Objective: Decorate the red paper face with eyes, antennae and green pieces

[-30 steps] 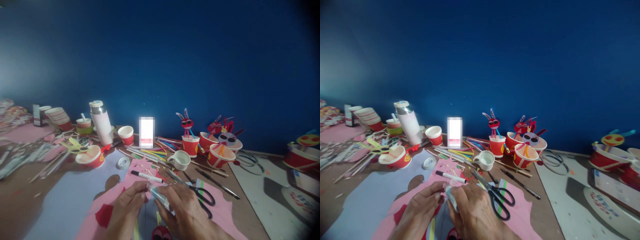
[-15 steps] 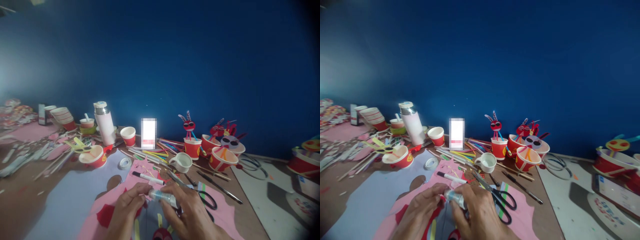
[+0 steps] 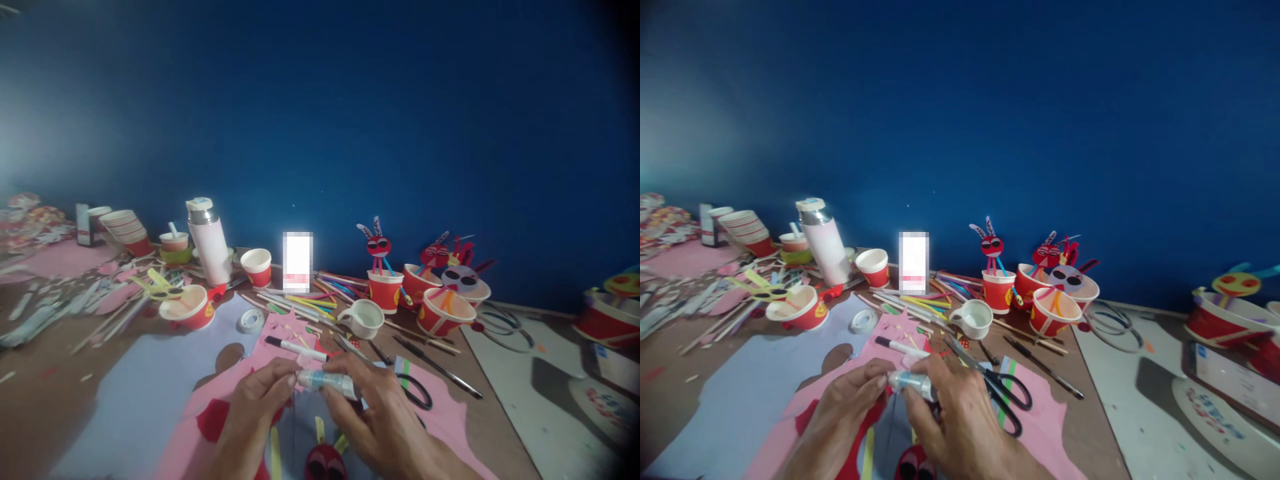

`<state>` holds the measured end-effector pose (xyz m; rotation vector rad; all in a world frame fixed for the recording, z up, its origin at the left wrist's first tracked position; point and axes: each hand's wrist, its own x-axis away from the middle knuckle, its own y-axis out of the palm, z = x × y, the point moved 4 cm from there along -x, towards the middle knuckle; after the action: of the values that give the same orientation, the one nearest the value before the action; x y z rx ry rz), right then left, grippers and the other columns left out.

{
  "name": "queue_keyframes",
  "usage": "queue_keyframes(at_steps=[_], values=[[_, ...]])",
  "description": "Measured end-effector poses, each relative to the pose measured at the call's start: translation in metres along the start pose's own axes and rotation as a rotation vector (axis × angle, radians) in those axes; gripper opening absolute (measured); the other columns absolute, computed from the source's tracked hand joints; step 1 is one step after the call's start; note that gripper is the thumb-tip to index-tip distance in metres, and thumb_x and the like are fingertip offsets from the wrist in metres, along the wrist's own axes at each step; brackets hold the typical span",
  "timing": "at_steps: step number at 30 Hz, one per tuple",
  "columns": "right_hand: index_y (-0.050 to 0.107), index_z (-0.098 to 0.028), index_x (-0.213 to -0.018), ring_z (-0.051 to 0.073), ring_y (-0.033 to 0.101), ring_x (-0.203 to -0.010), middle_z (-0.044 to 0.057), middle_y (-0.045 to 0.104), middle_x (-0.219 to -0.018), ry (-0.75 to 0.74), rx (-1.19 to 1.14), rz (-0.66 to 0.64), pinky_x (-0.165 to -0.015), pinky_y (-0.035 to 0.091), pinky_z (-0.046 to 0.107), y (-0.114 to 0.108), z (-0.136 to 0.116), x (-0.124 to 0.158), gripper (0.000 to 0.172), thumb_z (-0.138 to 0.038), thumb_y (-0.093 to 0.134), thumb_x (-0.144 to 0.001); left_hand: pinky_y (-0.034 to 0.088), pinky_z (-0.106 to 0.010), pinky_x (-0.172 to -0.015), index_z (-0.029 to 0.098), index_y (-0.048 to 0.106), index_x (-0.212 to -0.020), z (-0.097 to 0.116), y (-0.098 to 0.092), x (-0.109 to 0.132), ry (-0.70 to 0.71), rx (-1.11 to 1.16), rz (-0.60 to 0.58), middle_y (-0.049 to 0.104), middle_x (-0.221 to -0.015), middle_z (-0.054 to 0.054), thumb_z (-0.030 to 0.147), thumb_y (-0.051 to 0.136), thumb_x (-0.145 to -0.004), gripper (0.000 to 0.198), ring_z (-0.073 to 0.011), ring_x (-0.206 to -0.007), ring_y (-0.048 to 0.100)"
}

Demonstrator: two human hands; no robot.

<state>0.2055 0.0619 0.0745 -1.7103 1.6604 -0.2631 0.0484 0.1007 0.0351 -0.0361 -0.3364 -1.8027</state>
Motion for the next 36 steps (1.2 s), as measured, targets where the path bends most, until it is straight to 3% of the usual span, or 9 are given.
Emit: queue_keyframes(at_steps=[4, 8, 12, 16, 22, 26, 29, 32, 36], values=[[0.058, -0.023, -0.097, 0.011, 0.044, -0.046, -0.004, 0.053, -0.058, 0.107, -0.125, -0.053, -0.047, 0.032, 0.023, 0.002, 0.006, 0.002, 0.015, -0.030, 0.049, -0.088, 0.042, -0.022, -0.061, 0.018, 0.071, -0.079, -0.009, -0.009, -0.002, -0.068, 0.059, 0.055, 0.061, -0.068, -0.001, 0.029, 0.071, -0.068, 0.016, -0.0122, -0.063, 0.052], [0.058, -0.022, -0.099, 0.011, 0.043, -0.052, -0.004, 0.048, -0.062, 0.225, -0.440, 0.024, -0.050, 0.033, 0.023, 0.002, 0.014, -0.002, 0.023, -0.040, 0.047, -0.090, 0.044, -0.023, -0.061, 0.020, 0.072, -0.076, -0.010, -0.012, -0.001, -0.107, 0.188, 0.092, 0.065, -0.073, -0.002, 0.032, 0.074, -0.065, 0.016, -0.0141, -0.066, 0.055], [0.059, -0.017, -0.102, 0.013, 0.048, -0.060, -0.003, 0.049, -0.061, 0.357, -0.858, 0.097, -0.059, 0.038, 0.025, 0.010, 0.025, -0.009, 0.036, -0.048, 0.045, -0.090, 0.043, -0.026, -0.060, 0.016, 0.072, -0.072, -0.003, -0.004, 0.002, -0.079, 0.218, 0.019, 0.067, -0.084, -0.007, 0.033, 0.073, -0.066, 0.017, -0.0143, -0.063, 0.055], [0.056, -0.018, -0.106, 0.013, 0.054, -0.067, 0.001, 0.060, -0.070, 0.414, -1.106, 0.012, -0.061, 0.040, 0.025, 0.033, 0.027, -0.007, 0.032, -0.043, 0.057, -0.085, 0.043, -0.028, -0.064, 0.016, 0.072, -0.066, 0.003, 0.008, 0.005, 0.035, 0.222, -0.071, 0.066, -0.080, -0.007, 0.028, 0.072, -0.067, 0.012, -0.0155, -0.063, 0.056], [0.055, -0.017, -0.094, 0.013, 0.058, -0.068, 0.002, 0.061, -0.074, 0.366, -1.058, -0.137, -0.056, 0.043, 0.022, 0.060, 0.025, 0.002, 0.039, -0.051, 0.063, -0.078, 0.043, -0.028, -0.059, 0.018, 0.073, -0.068, 0.003, 0.016, 0.010, 0.076, 0.325, -0.101, 0.063, -0.066, -0.004, 0.035, 0.074, -0.066, 0.018, -0.0146, -0.058, 0.053], [0.054, -0.015, -0.082, 0.010, 0.055, -0.054, 0.001, 0.059, -0.067, 0.410, -1.031, -0.227, -0.048, 0.037, 0.020, 0.065, 0.028, 0.004, 0.045, -0.059, 0.056, -0.079, 0.041, -0.025, -0.049, 0.019, 0.071, -0.070, 0.002, 0.017, 0.014, 0.067, 0.364, -0.112, 0.057, -0.055, 0.000, 0.036, 0.073, -0.069, 0.017, -0.0138, -0.051, 0.052], [0.050, -0.015, -0.073, 0.008, 0.050, -0.048, 0.000, 0.057, -0.060, 0.407, -0.984, -0.316, -0.048, 0.034, 0.020, 0.067, 0.026, 0.004, 0.046, -0.061, 0.055, -0.078, 0.040, -0.023, -0.050, 0.019, 0.070, -0.070, 0.001, 0.012, 0.014, 0.079, 0.360, -0.062, 0.060, -0.062, -0.001, 0.035, 0.073, -0.069, 0.016, -0.0116, -0.051, 0.051], [0.047, -0.018, -0.073, 0.010, 0.047, -0.053, -0.002, 0.053, -0.060, 0.339, -0.881, -0.226, -0.051, 0.035, 0.022, 0.064, 0.025, 0.004, 0.042, -0.057, 0.062, -0.074, 0.042, -0.021, -0.057, 0.017, 0.071, -0.068, 0.002, 0.005, 0.015, 0.109, 0.320, 0.021, 0.064, -0.085, -0.004, 0.032, 0.076, -0.065, 0.016, -0.0102, -0.061, 0.051], [0.049, -0.018, -0.075, 0.011, 0.041, -0.059, -0.003, 0.046, -0.065, 0.265, -0.633, -0.037, -0.056, 0.035, 0.023, 0.056, 0.025, 0.005, 0.041, -0.055, 0.066, -0.072, 0.041, -0.021, -0.057, 0.019, 0.072, -0.070, 0.003, 0.006, 0.015, 0.106, 0.312, 0.016, 0.064, -0.088, -0.003, 0.033, 0.077, -0.066, 0.015, -0.0100, -0.062, 0.051]])
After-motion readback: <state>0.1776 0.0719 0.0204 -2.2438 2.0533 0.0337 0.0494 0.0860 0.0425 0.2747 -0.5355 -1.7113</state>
